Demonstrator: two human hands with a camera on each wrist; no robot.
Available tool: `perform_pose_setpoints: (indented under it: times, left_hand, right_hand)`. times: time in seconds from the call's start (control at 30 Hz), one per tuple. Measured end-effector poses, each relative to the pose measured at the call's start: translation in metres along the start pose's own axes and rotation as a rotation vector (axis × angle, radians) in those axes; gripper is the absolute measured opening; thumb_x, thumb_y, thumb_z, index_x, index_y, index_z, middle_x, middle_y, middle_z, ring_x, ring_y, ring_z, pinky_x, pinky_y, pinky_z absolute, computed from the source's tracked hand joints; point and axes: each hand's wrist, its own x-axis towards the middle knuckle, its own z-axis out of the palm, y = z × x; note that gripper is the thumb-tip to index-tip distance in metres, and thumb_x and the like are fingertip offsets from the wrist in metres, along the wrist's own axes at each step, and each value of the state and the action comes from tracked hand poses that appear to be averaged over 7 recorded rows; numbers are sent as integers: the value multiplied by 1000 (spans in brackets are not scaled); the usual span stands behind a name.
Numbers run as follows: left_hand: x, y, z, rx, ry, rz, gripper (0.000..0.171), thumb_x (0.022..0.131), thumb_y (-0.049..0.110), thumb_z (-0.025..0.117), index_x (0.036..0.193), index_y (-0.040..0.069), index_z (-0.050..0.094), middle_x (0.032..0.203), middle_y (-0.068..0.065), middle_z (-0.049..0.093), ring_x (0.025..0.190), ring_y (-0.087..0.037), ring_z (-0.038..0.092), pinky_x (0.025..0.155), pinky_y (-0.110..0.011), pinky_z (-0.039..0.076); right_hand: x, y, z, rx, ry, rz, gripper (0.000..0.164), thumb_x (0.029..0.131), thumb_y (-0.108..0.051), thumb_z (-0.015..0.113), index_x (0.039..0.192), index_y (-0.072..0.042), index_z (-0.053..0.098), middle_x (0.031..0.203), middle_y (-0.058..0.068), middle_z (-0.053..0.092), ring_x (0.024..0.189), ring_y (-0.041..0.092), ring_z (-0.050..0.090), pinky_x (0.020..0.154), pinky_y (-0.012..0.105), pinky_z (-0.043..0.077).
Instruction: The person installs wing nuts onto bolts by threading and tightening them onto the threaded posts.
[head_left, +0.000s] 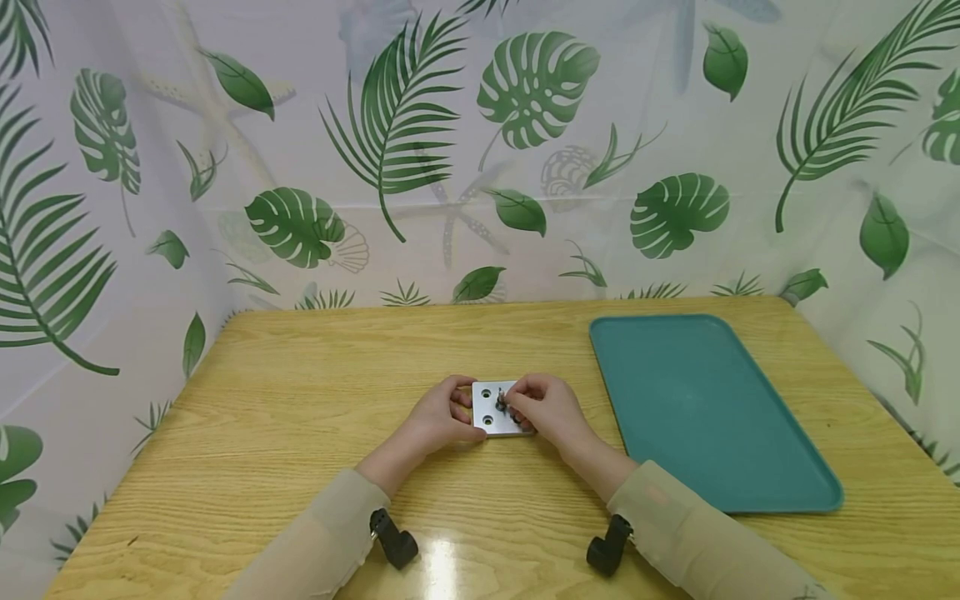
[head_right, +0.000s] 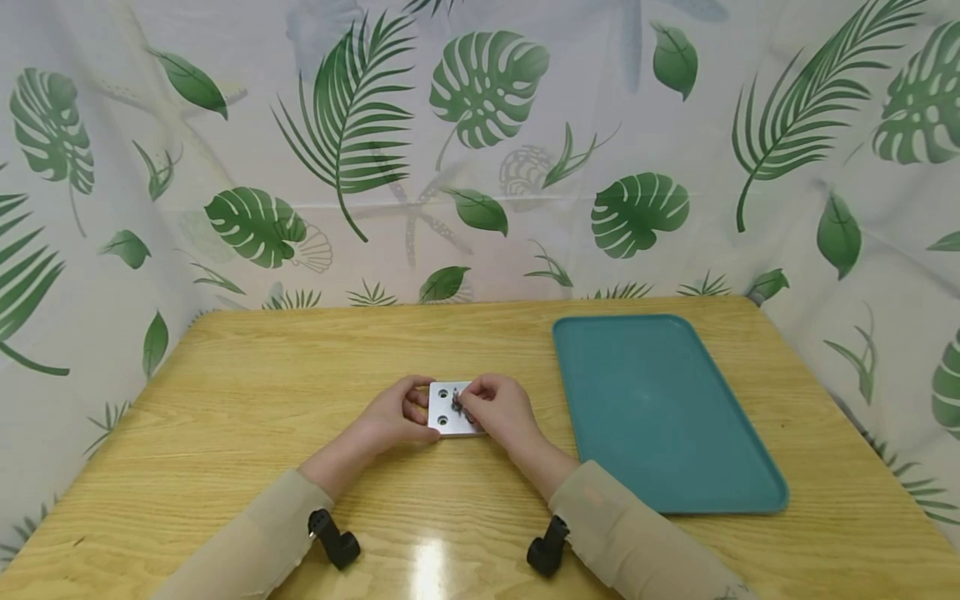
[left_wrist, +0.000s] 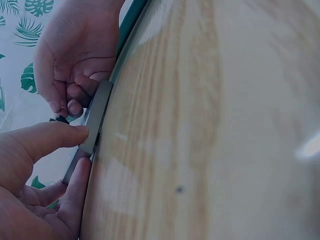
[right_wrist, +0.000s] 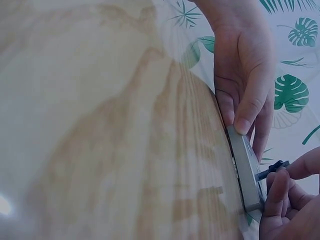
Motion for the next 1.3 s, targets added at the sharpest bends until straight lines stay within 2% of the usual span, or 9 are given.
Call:
perform_pose_setpoints:
  times: [0.4,0.7,1.0,1.3]
  left_hand:
    - [-2,1,-1,4,-4,-1,83,79,-4,89,152,4,52,116,-10,62,88,-15,60,76,-23,49]
    - [-2,0,0,-7,-8,9,81,80,-4,88,152,2,51,117,-12,62,89,-15,59,76,-23,50]
    - [-2,1,-1,-6,-11,7,81,80,-3,88,152,3,52,116,-11,63,89,-15,60,75,-22,49]
    - [-2,0,-1,-7,-10,14,81,79,-4,88,151,2,52,116,-11,63,89,-16,60,76,-24,50]
  right_hand:
    - [0,0,0,-40,4,-5,5,93,-2,73,91,2,72,70,-2,62,60,9,53,59,21,48]
    - [2,2,1,-44,15,-3,10,91,-3,79,90,0,69,73,0,65,60,8,54,57,21,48]
    - [0,-3,4,-65,36,17,17,91,-5,80,100,1,67,79,3,66,66,9,57,61,21,51]
    - [-1,-3,6,-75,58,26,25,92,-7,81,109,1,65,79,2,64,64,9,56,60,21,51]
